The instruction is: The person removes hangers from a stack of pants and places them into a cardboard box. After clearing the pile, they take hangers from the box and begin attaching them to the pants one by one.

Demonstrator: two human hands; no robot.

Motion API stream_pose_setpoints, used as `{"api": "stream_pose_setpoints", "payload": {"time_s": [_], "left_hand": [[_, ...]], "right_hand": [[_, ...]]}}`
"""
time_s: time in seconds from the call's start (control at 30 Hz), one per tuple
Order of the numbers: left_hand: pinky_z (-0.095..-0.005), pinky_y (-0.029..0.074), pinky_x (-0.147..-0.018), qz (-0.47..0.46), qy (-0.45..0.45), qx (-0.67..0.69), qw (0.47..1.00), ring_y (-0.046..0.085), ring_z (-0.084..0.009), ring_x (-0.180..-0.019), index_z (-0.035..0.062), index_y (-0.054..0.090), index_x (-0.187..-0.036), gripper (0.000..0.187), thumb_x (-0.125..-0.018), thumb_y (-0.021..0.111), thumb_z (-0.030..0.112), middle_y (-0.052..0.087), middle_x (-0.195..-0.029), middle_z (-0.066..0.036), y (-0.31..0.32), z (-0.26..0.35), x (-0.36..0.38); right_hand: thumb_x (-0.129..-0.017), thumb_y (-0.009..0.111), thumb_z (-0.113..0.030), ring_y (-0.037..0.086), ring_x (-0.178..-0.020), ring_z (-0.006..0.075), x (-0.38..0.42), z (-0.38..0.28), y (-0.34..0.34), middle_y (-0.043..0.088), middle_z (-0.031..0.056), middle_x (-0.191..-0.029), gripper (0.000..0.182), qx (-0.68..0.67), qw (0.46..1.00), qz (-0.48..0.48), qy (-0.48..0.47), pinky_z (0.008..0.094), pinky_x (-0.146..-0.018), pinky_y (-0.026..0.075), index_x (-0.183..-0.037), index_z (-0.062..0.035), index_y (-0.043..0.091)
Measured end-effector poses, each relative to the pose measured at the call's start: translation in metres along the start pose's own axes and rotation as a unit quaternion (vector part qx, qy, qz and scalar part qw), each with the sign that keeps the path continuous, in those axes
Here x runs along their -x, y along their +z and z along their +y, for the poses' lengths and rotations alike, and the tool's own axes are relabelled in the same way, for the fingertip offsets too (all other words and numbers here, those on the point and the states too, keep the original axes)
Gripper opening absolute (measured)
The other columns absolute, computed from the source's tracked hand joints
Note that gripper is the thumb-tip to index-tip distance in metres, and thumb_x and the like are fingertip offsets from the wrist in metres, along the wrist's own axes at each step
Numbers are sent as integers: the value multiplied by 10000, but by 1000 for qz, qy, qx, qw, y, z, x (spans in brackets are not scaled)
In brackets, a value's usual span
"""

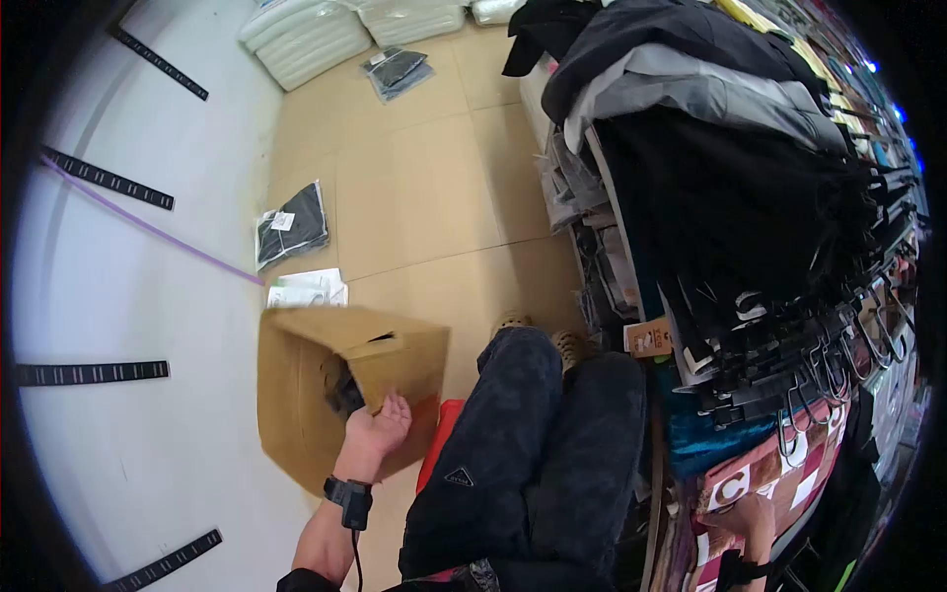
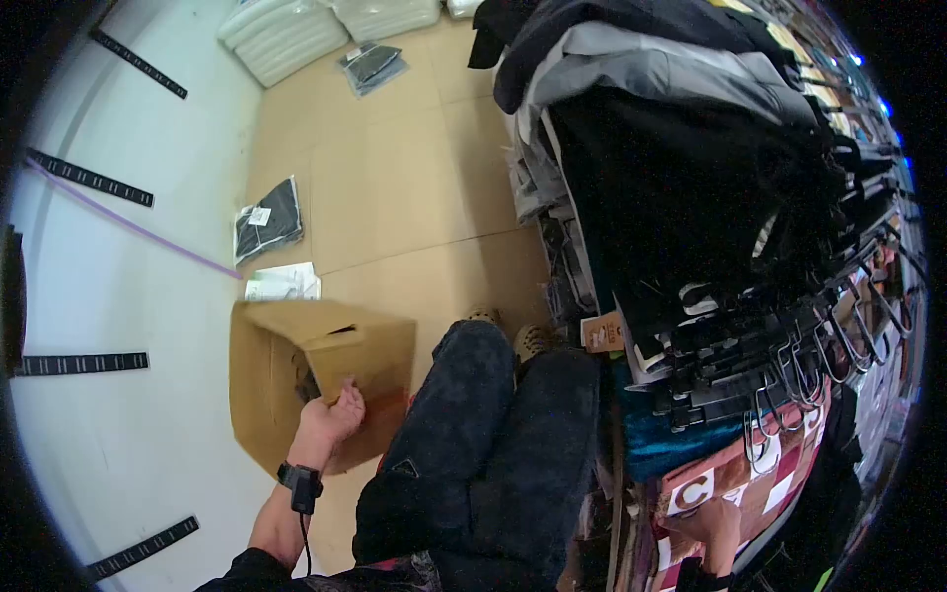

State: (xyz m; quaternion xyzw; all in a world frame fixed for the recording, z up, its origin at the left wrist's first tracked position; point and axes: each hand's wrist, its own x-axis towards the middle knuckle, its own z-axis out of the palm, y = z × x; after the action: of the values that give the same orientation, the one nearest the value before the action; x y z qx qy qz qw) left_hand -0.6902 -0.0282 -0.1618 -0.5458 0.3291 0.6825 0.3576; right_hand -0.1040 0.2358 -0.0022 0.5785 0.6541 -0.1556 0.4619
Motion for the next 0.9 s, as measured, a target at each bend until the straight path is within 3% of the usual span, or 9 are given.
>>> {"api": "stream_pose_setpoints", "payload": {"time_s": [0.1, 0.17, 0.23, 0.37, 0.57, 0.63, 0.77, 0.83, 0.9], "left_hand": [[-416, 542, -986, -56, -56, -75, 994, 653, -258, -1113, 12, 551, -1284, 342, -1085, 381, 232, 673, -1195, -123, 32, -23, 6], [-433, 537, -1024, -169, -197, -68, 963, 643, -289, -1137, -25, 531, -1283, 331, -1084, 398, 204, 657, -1190, -158, 44, -12, -66], [-448, 531, -1044, -86, -118, -104, 984, 636, -320, -1164, -46, 505, -1283, 309, -1082, 408, 168, 634, -1224, -195, 102, -65, -72], [-442, 540, -1036, -130, -27, -263, 956, 651, -328, -1157, -63, 531, -1260, 336, -1091, 375, 182, 651, -1239, -219, 170, -141, -84], [-503, 447, -1135, -211, -51, -382, 898, 545, -363, -1325, 14, 438, -1431, 435, -1084, 378, 270, 524, -1494, -211, 188, -207, -120], [-498, 366, -1196, -235, -50, -392, 888, 478, -340, -1407, -21, 414, -1485, 527, -1074, 410, 309, 521, -1529, -161, 195, -202, -113], [-421, 399, -1177, -245, -109, -479, 836, 498, -280, -1398, 7, 453, -1503, 552, -1071, 431, 351, 542, -1515, -154, 209, -147, -98], [-410, 459, -1121, -319, -54, -584, 745, 618, -294, -1266, -7, 553, -1418, 550, -1034, 511, 384, 651, -1394, -123, 202, -120, -68], [-405, 518, -1033, -275, 136, -654, 691, 695, -268, -1136, 7, 617, -1367, 520, -1024, 561, 394, 713, -1284, -144, 195, -97, -41]], "right_hand": [[-607, 803, -780, 750, -927, 345, -4, 5, 6, 766, 192, -970, 801, 1, 1000, -1, 2, 427, -821, 579, -981, -72, 784], [-604, 803, -782, 750, -927, 346, -8, 7, 9, 766, 193, -971, 805, 2, 1000, -1, 2, 427, -821, 580, -980, -70, 784], [-602, 802, -784, 750, -927, 347, -9, 10, 13, 766, 193, -972, 809, 4, 1000, 1, 4, 428, -821, 580, -979, -68, 783], [-598, 801, -788, 750, -927, 348, -11, 16, 21, 765, 194, -973, 817, 7, 1000, 2, 8, 428, -821, 581, -978, -65, 783], [-591, 799, -794, 750, -927, 351, -11, 16, 26, 765, 196, -975, 829, 2, 1000, 11, 14, 429, -822, 583, -975, -59, 782], [-589, 798, -796, 750, -928, 351, -11, 17, 28, 765, 196, -976, 834, 6, 1000, 14, 13, 429, -822, 584, -975, -57, 781], [-585, 797, -800, 751, -928, 353, -16, 18, 37, 765, 198, -977, 842, 9, 1000, 21, 12, 430, -823, 585, -973, -53, 781], [-583, 796, -802, 751, -928, 353, -19, 21, 40, 765, 198, -978, 846, 17, 999, 27, 11, 430, -823, 585, -972, -51, 781], [-580, 795, -804, 751, -928, 354, -20, 22, 43, 765, 199, -979, 850, 19, 999, 36, 13, 430, -823, 586, -971, -49, 780]]}}
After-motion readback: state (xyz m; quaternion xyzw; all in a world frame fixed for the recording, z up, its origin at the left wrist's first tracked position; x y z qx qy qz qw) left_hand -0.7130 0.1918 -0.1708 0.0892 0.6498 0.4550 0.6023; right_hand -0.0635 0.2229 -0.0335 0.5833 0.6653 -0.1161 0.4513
